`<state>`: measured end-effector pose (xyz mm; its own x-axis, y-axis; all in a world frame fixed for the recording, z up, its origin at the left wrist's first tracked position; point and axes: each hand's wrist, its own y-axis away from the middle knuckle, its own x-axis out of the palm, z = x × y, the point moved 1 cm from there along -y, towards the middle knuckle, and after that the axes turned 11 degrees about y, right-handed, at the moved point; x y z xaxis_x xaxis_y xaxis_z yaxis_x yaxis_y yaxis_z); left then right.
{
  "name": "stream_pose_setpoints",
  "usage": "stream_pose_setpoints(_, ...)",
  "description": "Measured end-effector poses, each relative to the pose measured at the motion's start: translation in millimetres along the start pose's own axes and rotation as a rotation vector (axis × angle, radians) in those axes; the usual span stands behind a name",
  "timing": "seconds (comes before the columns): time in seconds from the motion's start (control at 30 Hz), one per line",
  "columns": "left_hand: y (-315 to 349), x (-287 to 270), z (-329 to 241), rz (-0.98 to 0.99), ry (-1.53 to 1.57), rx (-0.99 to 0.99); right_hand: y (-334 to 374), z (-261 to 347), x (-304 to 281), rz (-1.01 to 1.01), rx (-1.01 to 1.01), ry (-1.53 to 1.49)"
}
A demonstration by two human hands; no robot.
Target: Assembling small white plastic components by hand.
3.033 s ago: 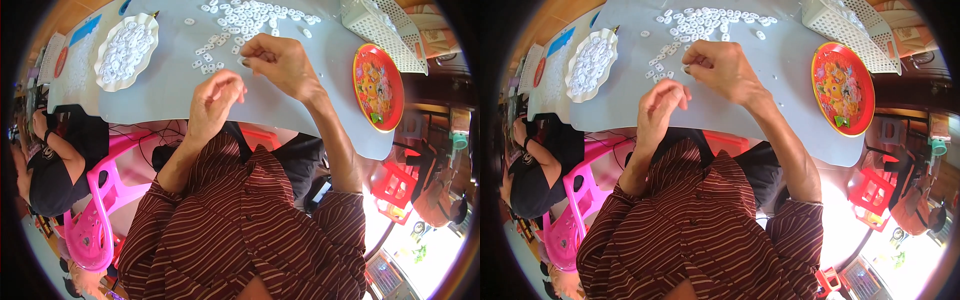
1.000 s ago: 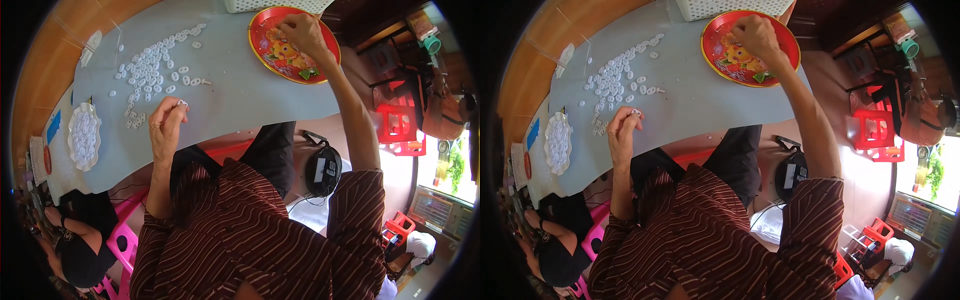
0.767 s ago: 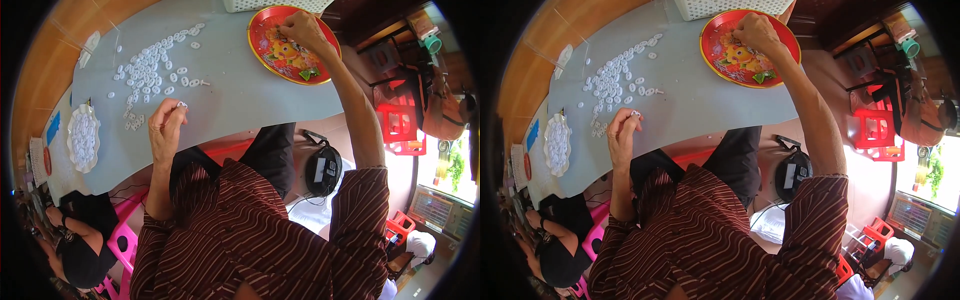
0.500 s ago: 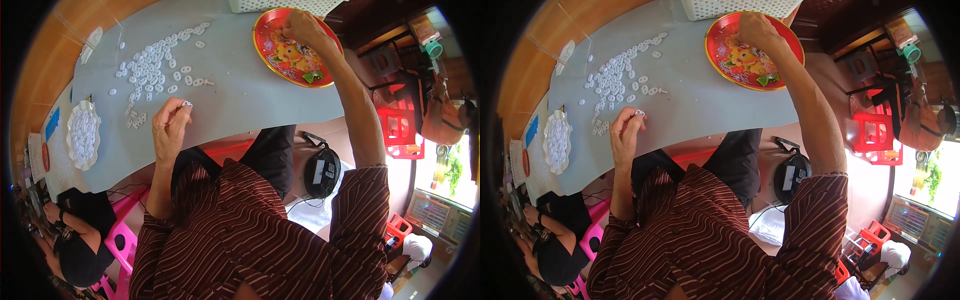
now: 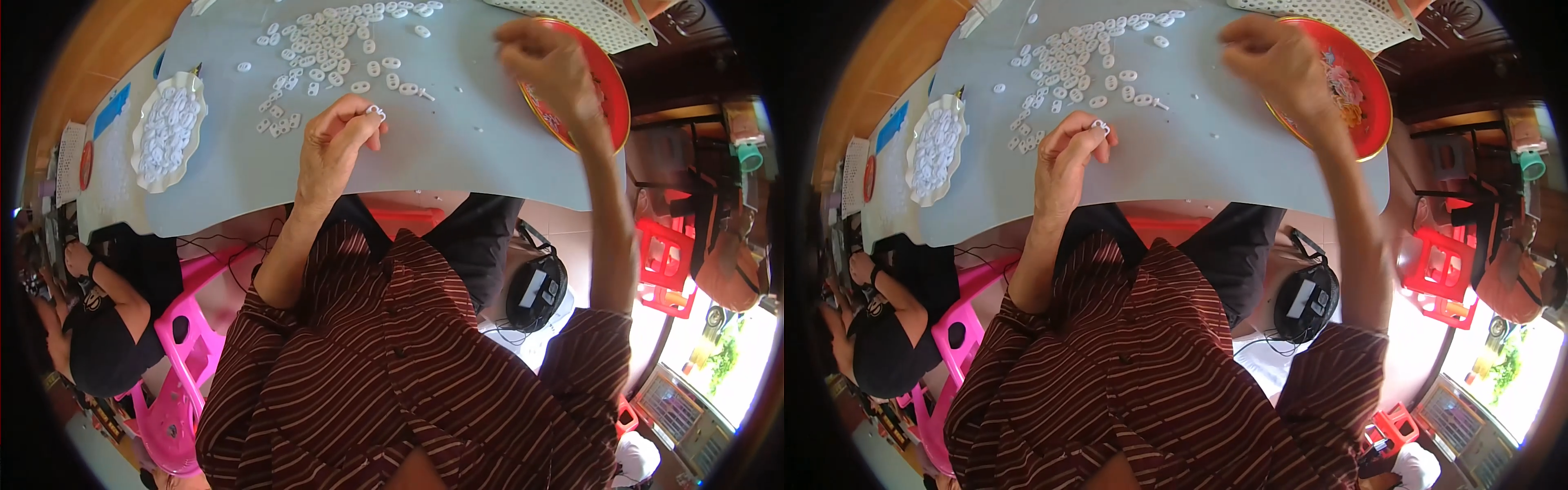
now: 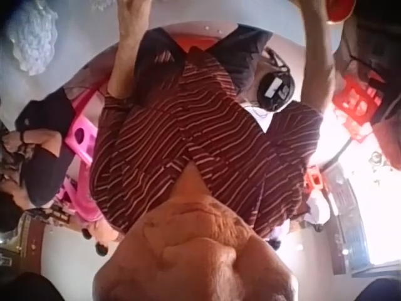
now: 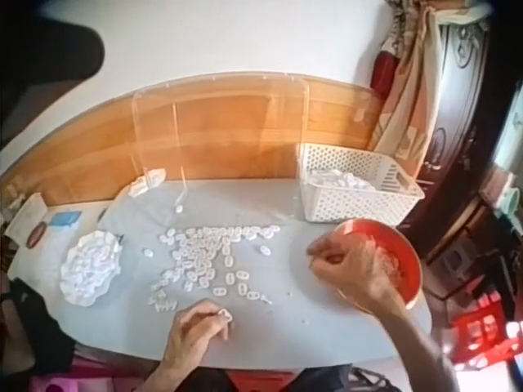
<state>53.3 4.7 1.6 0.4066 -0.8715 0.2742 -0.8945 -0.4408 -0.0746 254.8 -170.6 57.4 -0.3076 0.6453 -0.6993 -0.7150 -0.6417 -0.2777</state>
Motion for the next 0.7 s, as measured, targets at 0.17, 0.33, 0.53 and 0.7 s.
stream_pose_setpoints(0.17,0.8,6.9,1.6,0.030,0.088,-0.011,43.9,33.4,68.6,0.274,0.158,-0.452)
stream_pose_setpoints(0.33,1.7,11.0,-0.1,0.039,-0.027,0.031,52.7,32.8,83.7,0.264,0.168,-0.736)
stream_pose_setpoints(0.53,4.2,14.2,0.8,0.001,-0.164,0.011,54.2,37.6,85.0,0.240,0.148,-0.798)
stream_pose_setpoints(0.7,4.3,13.8,3.6,0.023,-0.150,0.032,56.5,38.7,85.6,0.225,0.165,-0.821)
